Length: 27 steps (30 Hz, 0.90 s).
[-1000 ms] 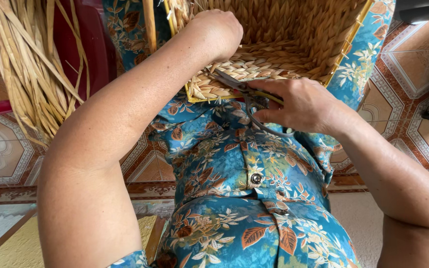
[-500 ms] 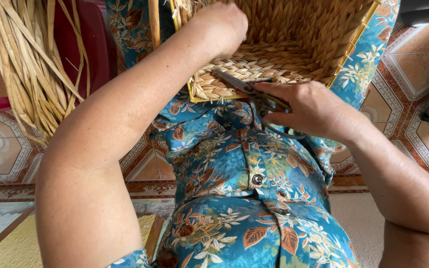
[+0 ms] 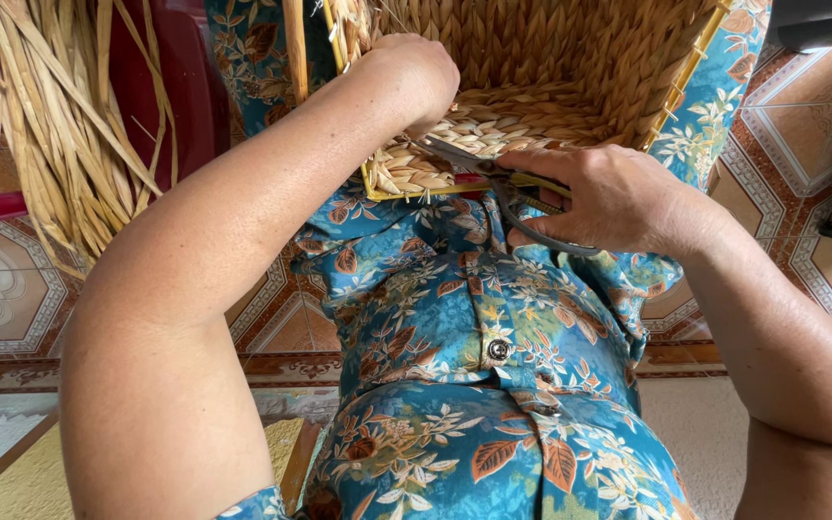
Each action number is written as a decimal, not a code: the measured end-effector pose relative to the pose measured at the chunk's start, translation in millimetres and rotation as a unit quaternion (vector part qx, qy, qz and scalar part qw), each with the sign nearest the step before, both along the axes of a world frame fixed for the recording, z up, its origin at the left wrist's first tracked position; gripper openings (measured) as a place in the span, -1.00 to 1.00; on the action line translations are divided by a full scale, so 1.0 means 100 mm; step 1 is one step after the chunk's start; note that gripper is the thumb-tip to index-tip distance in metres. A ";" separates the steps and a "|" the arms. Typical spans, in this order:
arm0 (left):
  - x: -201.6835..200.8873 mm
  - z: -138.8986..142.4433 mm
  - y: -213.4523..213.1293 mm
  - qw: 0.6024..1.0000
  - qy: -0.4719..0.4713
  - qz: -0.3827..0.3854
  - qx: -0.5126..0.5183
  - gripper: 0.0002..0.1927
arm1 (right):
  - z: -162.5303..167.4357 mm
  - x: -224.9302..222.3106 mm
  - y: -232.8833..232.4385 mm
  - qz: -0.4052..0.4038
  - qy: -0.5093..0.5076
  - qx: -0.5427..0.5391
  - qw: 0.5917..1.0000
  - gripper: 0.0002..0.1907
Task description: The person trims the protruding edges of a woven basket using shears. They hold the basket on their lap, cut the excess strands along the rim, and occasionally adjust the basket's position to access different sections.
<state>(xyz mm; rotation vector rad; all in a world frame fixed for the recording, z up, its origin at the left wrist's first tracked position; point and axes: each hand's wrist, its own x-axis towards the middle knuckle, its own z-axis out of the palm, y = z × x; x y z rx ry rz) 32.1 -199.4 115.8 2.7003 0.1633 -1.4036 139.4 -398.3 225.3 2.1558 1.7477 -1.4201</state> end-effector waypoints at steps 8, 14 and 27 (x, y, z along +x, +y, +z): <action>0.01 -0.05 -0.01 0.999 0.012 -0.043 0.010 -0.54 | 0.08 0.11 -0.02 0.008 0.026 0.046 0.999 -0.18; 0.00 -0.12 0.04 0.999 -0.031 0.012 0.000 -0.59 | -0.01 -0.02 0.19 0.016 -0.020 -0.044 0.999 -0.22; 0.04 -0.14 0.03 0.999 -0.037 0.028 0.005 -0.60 | -0.06 -0.10 0.26 0.000 -0.048 -0.065 0.997 -0.28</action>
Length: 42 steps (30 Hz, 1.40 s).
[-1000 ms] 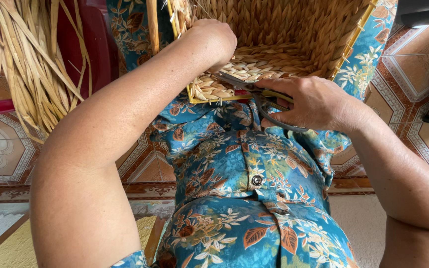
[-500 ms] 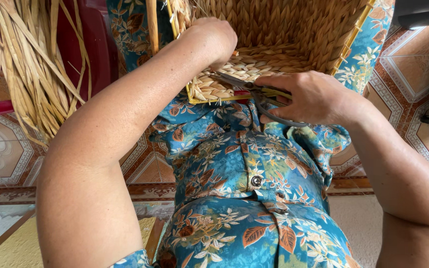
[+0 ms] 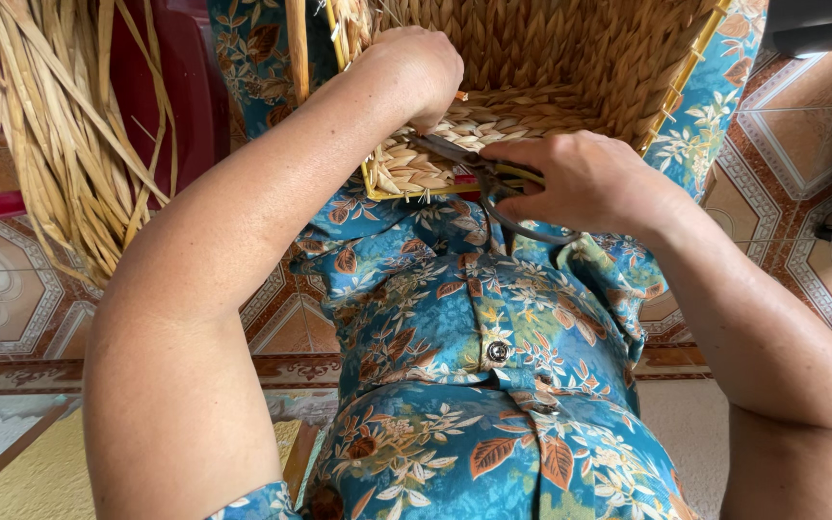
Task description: The person trims the protruding edges of a woven basket using shears. They hold the basket on their lap, cut the excess strands along the rim, and occasionally adjust the basket's position to access different sections.
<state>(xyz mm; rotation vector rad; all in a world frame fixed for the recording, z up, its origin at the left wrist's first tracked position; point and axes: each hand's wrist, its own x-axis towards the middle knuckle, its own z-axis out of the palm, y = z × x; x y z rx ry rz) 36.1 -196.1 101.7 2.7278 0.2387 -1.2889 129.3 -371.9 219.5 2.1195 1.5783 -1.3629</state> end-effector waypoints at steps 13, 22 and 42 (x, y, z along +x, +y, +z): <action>0.05 -0.24 -0.01 0.997 -0.056 0.026 0.046 -0.58 | 0.03 0.12 -0.10 0.014 -0.080 0.009 0.997 -0.25; 0.03 -0.34 -0.04 0.997 -0.053 -0.006 0.057 -0.67 | -0.20 0.03 0.15 0.003 -0.046 0.047 0.998 -0.26; 0.05 -0.29 0.02 0.960 -0.135 -0.114 0.216 -0.60 | -0.45 0.02 0.15 -0.008 -0.004 0.086 0.996 -0.42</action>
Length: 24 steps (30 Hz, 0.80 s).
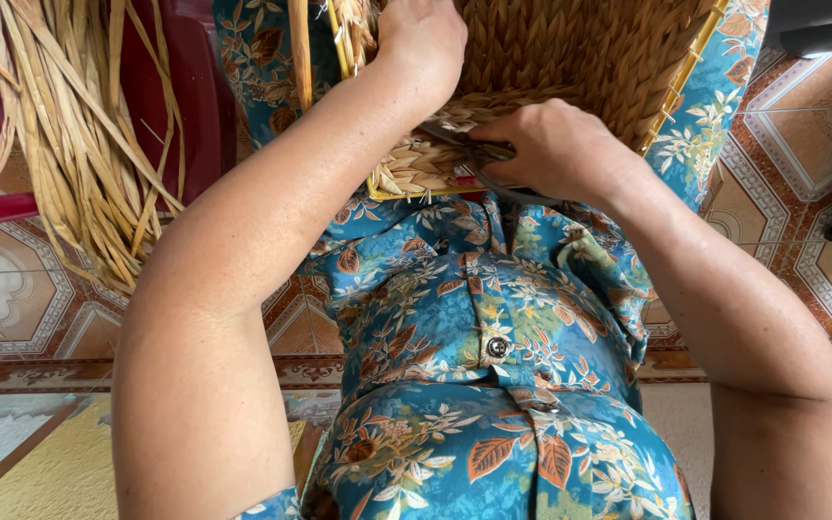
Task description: The person trims the protruding edges of a woven basket using shears. They hold the basket on their lap, cut the excess strands along the rim, and occasionally adjust the basket's position to access different sections.
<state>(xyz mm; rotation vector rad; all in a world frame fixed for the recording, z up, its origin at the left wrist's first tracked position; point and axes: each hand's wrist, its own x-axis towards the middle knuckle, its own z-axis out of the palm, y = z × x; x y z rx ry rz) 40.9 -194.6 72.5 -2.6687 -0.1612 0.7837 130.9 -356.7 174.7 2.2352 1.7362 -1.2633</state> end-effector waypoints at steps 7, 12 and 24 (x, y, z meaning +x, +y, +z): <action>0.25 0.03 -0.16 0.973 0.132 0.151 -0.116 -0.64 | 0.21 0.20 -0.17 0.003 -0.115 0.007 0.993 -0.16; 0.36 0.01 -0.23 0.965 0.192 0.147 -0.103 -0.65 | 0.12 0.22 -0.16 -0.008 -0.087 -0.013 0.996 -0.17; 0.27 -0.30 -0.02 0.970 0.079 0.199 -0.119 -0.67 | 0.50 0.38 -0.38 -0.109 -0.028 0.096 0.989 -0.41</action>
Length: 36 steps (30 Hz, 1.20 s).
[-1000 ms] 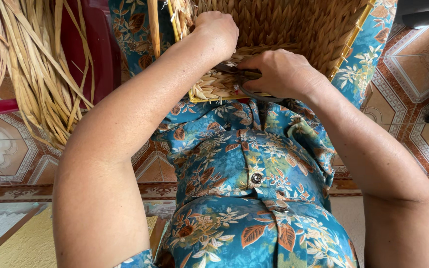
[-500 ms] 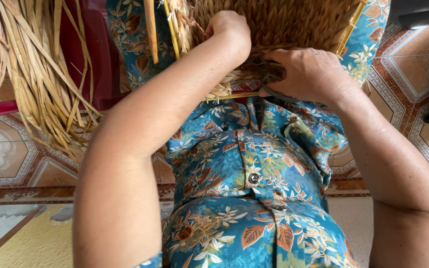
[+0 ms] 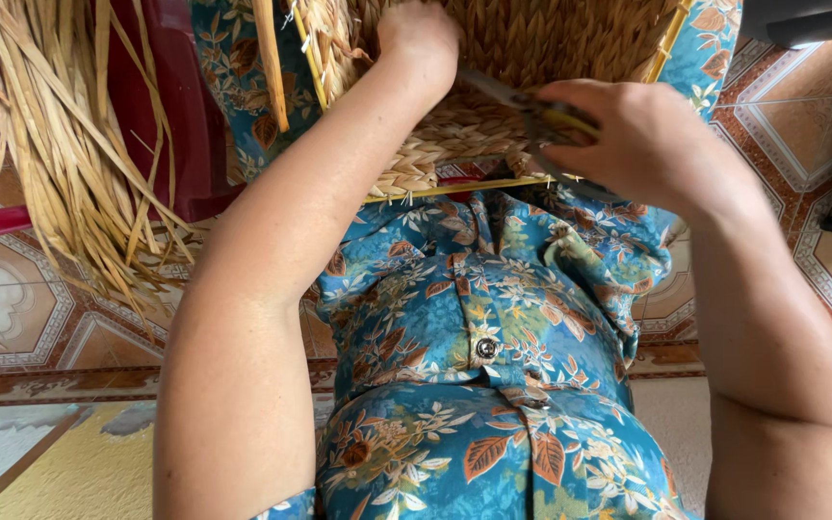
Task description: The person trims the protruding edges of a woven basket using shears. They hold the basket on their lap, cut the excess strands along the rim, and occasionally adjust the basket's position to access different sections.
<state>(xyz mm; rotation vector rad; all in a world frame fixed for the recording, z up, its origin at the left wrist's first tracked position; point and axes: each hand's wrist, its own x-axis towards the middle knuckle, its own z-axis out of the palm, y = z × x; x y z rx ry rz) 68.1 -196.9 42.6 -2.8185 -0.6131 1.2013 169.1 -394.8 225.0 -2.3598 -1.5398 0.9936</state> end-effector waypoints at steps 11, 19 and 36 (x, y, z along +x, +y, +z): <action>0.16 -0.20 -0.16 0.987 0.005 0.071 -0.147 -0.66 | 0.54 0.06 -0.75 -0.171 0.060 -0.032 0.983 -0.37; 0.16 -0.17 -0.19 0.955 -0.177 0.152 -0.185 -0.76 | 0.45 0.14 -1.18 -0.270 0.245 0.098 0.926 -0.40; 0.04 0.18 -0.33 0.963 -0.160 0.067 -0.206 -0.86 | 0.35 0.05 -1.41 -0.273 0.295 0.124 0.907 -0.36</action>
